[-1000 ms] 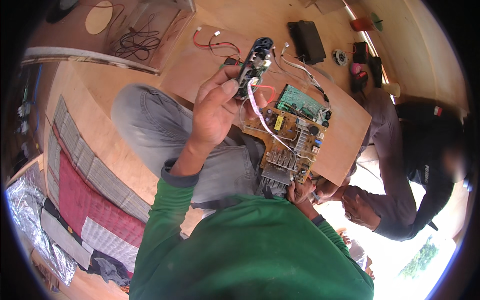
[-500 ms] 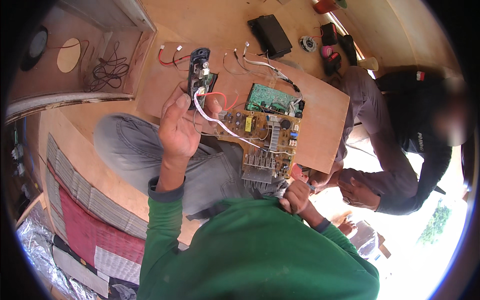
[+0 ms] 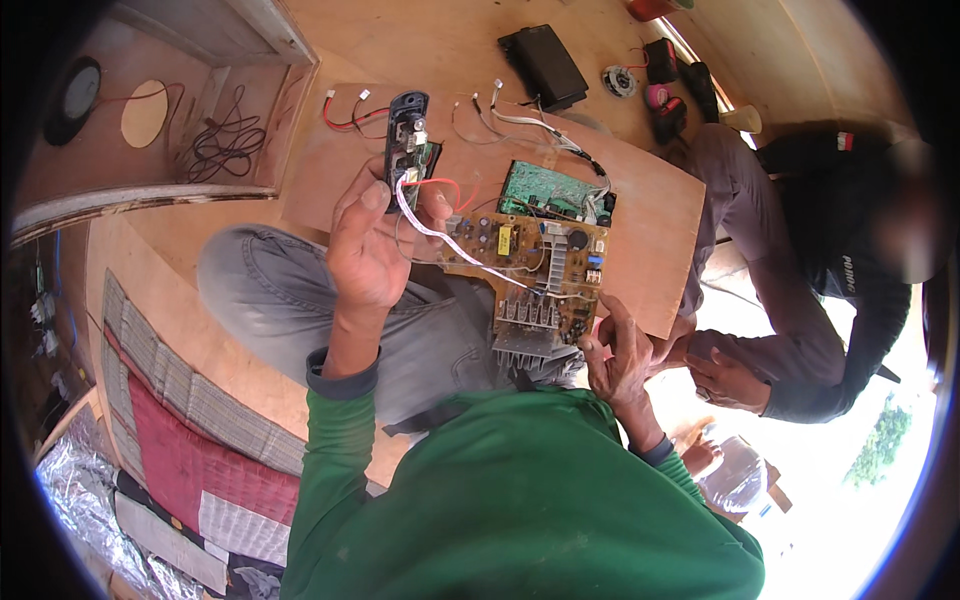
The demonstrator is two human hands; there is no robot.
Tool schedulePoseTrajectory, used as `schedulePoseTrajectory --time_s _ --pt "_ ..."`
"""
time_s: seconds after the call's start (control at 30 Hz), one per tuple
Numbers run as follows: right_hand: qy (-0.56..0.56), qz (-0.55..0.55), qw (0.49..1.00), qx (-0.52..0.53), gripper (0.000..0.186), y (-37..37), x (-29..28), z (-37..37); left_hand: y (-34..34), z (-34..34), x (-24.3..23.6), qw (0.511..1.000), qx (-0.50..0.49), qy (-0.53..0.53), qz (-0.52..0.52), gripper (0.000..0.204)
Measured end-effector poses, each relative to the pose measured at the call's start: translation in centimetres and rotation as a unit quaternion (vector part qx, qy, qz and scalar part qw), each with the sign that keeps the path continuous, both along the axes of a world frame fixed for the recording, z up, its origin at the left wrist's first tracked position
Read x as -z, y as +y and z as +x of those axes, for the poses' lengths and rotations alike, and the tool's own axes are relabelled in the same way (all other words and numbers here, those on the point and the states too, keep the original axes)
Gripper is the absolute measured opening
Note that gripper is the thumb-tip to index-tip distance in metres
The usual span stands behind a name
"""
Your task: The person sits on the floor and works on a circuit board, using wire cutters to trim wires and a lighter to heat-shrink insulation. They handle a small circuit board and various wires, stripping and preparing connections.
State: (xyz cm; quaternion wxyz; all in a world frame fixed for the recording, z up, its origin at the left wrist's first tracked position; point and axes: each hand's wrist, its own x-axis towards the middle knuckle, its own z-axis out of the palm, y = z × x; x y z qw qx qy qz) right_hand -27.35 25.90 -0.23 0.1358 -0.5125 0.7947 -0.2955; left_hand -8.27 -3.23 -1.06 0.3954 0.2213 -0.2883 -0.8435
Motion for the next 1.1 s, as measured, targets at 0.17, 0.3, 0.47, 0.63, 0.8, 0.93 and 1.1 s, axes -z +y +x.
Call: schedulePoseTrajectory --time_s 0.17,0.3,0.47,0.63,0.8,0.93,1.1 --pt "-0.009 0.021 1.0 -0.003 0.051 -0.5 -0.4 0.0 0.0 -0.1 0.0 1.0 -0.005 -0.007 0.01 0.043" --pt "-0.024 -0.074 0.996 0.039 0.033 0.4 -0.3 1.2 0.3 0.2 0.3 0.999 -0.014 0.022 0.033 0.039" --pt "0.06 -0.104 0.972 -0.204 0.036 4.9 0.6 1.7 -0.1 0.0 0.9 0.996 0.023 0.069 0.048 0.032" --pt "0.044 0.036 0.983 -0.176 0.029 6.8 8.2 1.0 -0.3 0.3 0.1 0.999 0.035 0.015 -0.005 0.038" --pt "0.08 -0.038 0.989 -0.119 0.027 5.0 8.8 1.0 -0.1 0.4 0.3 0.997 0.025 0.064 0.026 0.034" --pt "0.0 0.0 0.992 -0.123 0.035 5.7 9.0 0.7 -0.4 0.3 0.1 0.999 0.04 -0.013 -0.011 0.049" --pt "0.011 -0.042 0.989 -0.138 0.035 4.9 8.9 0.7 -0.5 0.4 0.3 0.999 0.031 -0.003 -0.013 0.043"
